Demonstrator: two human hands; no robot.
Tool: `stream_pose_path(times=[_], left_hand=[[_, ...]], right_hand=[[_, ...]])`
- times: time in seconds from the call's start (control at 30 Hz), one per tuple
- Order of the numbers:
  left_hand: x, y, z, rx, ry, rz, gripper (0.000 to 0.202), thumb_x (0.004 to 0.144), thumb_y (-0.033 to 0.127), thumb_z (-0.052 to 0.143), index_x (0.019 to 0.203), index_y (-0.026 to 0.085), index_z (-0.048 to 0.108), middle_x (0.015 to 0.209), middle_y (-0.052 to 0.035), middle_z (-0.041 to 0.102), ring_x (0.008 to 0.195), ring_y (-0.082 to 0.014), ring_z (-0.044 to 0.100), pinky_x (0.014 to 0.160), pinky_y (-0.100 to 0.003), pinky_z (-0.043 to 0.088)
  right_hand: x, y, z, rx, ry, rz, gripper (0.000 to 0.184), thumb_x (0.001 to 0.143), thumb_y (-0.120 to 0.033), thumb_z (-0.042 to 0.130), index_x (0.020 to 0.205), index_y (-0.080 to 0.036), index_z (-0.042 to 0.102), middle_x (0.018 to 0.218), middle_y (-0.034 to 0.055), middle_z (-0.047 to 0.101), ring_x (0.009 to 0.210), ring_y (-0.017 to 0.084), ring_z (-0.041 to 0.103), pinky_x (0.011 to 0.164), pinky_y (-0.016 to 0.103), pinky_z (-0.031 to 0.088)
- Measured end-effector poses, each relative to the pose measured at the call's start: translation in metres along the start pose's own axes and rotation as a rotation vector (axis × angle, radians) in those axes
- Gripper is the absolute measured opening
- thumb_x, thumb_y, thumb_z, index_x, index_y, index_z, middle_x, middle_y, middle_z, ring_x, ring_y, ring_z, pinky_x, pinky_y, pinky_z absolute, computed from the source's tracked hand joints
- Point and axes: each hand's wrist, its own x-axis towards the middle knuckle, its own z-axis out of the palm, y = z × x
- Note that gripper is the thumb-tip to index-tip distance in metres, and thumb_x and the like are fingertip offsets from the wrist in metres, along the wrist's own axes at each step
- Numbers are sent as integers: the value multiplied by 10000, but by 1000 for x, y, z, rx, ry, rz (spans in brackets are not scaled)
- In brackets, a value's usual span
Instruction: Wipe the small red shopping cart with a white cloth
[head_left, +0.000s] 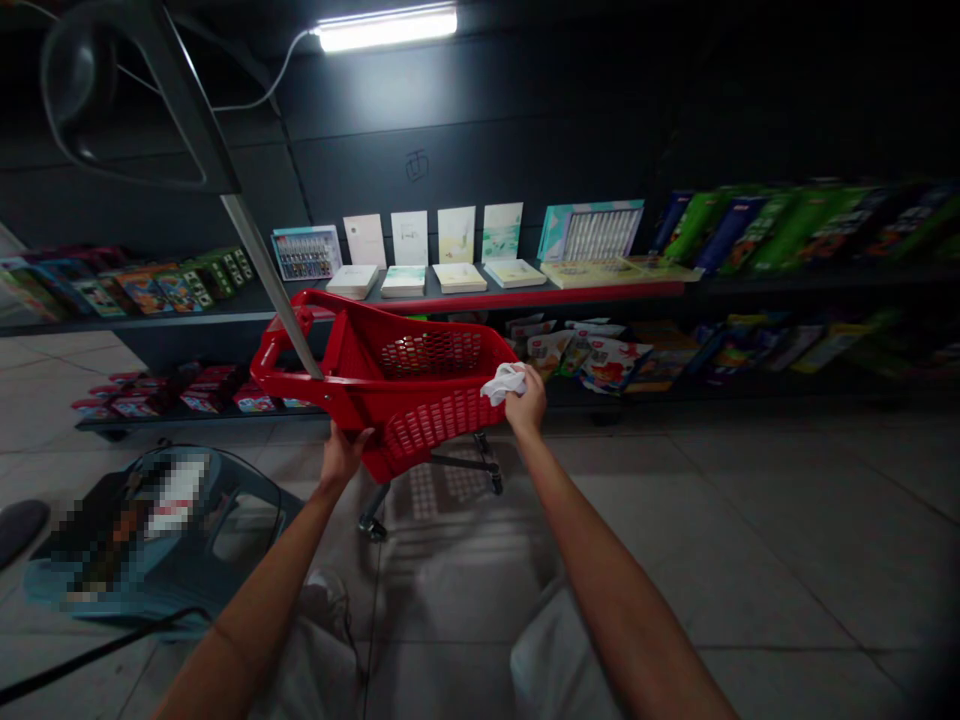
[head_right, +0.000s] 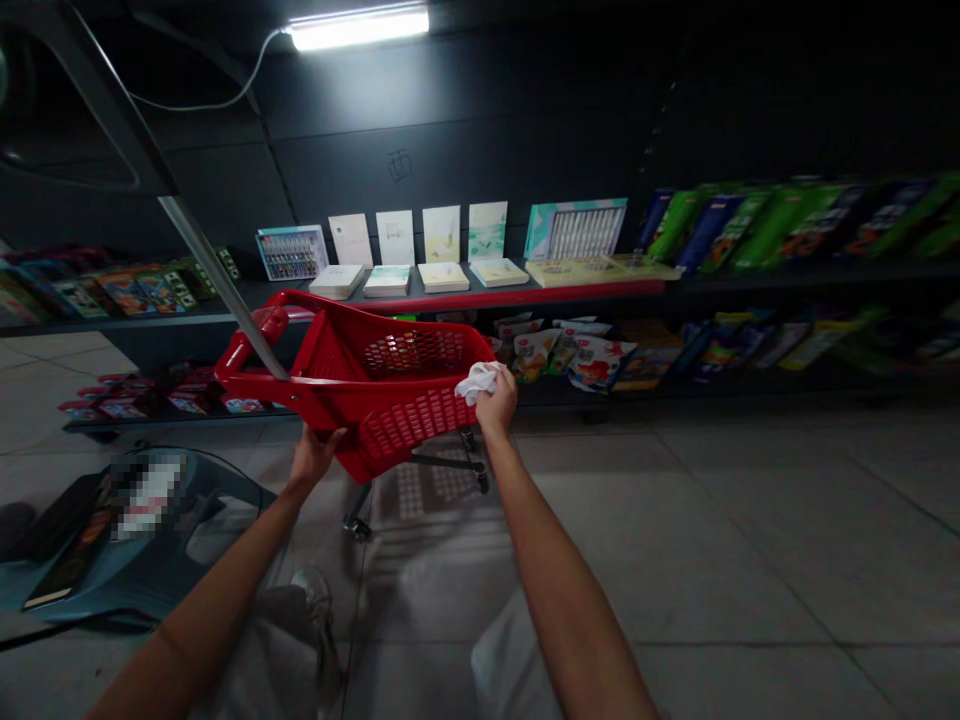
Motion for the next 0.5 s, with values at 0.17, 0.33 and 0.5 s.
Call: stream_pose_path(times=[0.17, 0.33, 0.5], left_hand=[[1, 4, 7, -49, -5, -3, 707, 893, 479, 721, 1450, 169, 415, 1196, -181, 759, 1086, -344, 754, 887, -431, 603], [2, 7, 11, -23, -40, -40, 726, 916, 469, 699, 1493, 160, 384, 1215, -174, 756, 1105, -331, 749, 903, -415, 596], [0, 13, 9, -36, -54, -70, 726, 912, 467, 704, 1483, 153, 384, 1240, -192, 743, 1141, -339, 735, 936, -420, 587]], right_hand=[[-26, -37, 33, 127, 47, 97, 528, 750, -90, 545, 1256, -152, 680, 1293, 171, 563, 1226, 262, 578, 1153, 420, 430], [-60, -79, 64, 256, -67, 120, 519, 751, -101, 604, 1262, -194, 601, 1269, 126, 558, 1171, 224, 602, 1091, 363, 480], [-84, -104, 80, 220, -58, 201, 528, 788, -120, 596, 1307, -199, 542, 1317, 134, 530, 1236, 228, 575, 1101, 362, 467]])
